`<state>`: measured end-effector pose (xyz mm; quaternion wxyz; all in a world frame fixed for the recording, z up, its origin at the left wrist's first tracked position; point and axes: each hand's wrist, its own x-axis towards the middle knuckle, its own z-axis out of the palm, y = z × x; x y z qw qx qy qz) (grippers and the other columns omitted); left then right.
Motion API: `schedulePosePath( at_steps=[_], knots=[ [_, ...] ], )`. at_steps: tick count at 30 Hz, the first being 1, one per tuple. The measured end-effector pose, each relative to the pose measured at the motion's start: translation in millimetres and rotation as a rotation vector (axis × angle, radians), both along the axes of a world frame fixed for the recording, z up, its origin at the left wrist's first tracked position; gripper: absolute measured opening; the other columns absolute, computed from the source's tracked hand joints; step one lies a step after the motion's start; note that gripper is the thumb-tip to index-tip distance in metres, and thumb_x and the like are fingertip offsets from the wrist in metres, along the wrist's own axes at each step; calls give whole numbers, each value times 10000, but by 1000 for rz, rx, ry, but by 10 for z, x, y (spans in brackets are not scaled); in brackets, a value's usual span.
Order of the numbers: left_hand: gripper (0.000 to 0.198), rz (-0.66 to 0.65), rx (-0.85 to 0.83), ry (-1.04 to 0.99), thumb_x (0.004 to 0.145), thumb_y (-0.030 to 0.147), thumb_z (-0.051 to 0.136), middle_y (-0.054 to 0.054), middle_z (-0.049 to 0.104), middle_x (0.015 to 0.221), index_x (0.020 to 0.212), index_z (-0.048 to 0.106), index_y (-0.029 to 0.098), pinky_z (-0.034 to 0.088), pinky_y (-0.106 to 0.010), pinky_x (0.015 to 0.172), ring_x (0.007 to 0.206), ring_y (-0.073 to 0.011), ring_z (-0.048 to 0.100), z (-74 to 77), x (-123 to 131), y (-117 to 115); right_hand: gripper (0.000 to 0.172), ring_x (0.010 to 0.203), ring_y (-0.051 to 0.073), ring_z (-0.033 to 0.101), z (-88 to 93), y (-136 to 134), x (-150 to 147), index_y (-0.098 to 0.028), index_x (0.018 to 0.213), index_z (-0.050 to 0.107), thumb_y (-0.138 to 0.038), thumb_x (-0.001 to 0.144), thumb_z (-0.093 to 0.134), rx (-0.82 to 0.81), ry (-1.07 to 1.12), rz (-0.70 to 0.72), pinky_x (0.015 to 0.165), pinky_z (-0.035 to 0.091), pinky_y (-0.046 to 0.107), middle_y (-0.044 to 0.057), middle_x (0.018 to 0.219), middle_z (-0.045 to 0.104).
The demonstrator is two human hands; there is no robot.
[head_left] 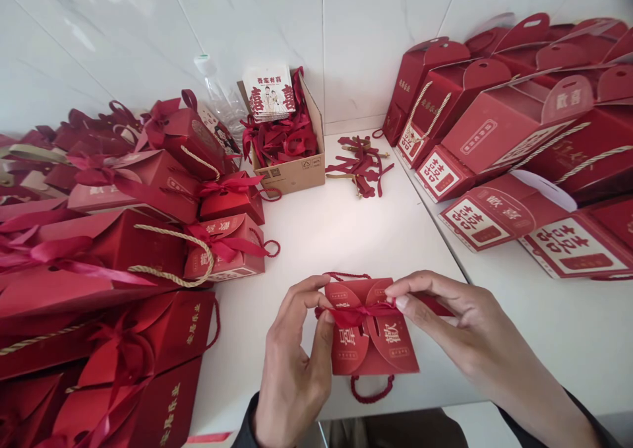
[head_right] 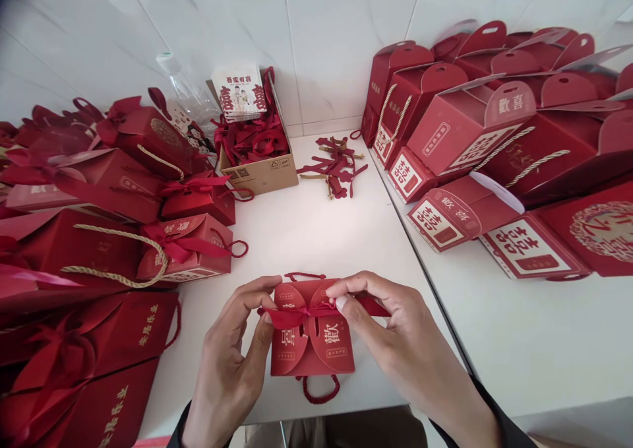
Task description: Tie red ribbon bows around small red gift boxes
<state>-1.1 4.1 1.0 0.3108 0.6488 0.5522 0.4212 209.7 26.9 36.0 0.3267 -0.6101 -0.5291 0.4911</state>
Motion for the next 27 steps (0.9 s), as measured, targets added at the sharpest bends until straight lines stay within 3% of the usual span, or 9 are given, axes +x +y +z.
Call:
schedulePosePath(
  at_steps=[6, 11, 15, 18, 23, 27],
  knots=[
    [113, 5, -47, -42, 1042, 212, 520, 0, 680, 1257, 1010, 593, 291, 512, -278, 981, 1183, -145, 649, -36, -33, 7, 340, 764, 189, 667, -24, -20, 24, -294, 951, 754, -619, 924, 655, -61, -9, 6, 677, 531, 288, -12, 863, 744],
    [329, -67, 46, 4, 982, 129, 533, -51, 563, 1492, 1265, 539, 297, 476, -311, 1105, 1416, -171, 521, -4, -34, -94, 351, 1136, 241, 685, -78, -67, 86, -359, 1140, 741, -620, 915, 673, 12, -69, -31, 930, 556, 313, -2, 1210, 753],
    [304, -104, 155, 112, 926, 99, 594, -71, 487, 1539, 1184, 581, 260, 488, -273, 1081, 1418, -171, 509, 31, -12, -128, 423, 1274, 242, 637, -137, -95, 157, -409, 1294, 665, -602, 918, 684, 54, -112, -7, 999, 558, 312, -14, 1395, 681],
    [211, -102, 197, 145, 945, 81, 610, -57, 545, 1459, 1064, 620, 255, 471, -266, 1079, 1388, -164, 520, 26, 1, -88, 414, 1225, 236, 661, -167, -93, 197, -392, 1302, 661, -599, 943, 650, 72, -171, -20, 937, 588, 299, 3, 1359, 697],
    [173, -73, 185, 151, 980, 86, 578, -45, 605, 1364, 1015, 621, 250, 478, -238, 1035, 1312, -141, 562, -3, -5, -46, 395, 957, 212, 724, -186, -64, 269, -353, 1257, 693, -601, 961, 612, 76, -238, -5, 720, 611, 268, 21, 1055, 763],
    [165, -68, 131, 129, 994, 103, 556, -38, 619, 1359, 1015, 607, 258, 485, -240, 1028, 1281, -135, 592, -16, -27, -70, 390, 929, 217, 733, -189, -47, 307, -343, 1183, 735, -625, 934, 632, 77, -274, -10, 769, 617, 294, 21, 1020, 778]
  ],
)
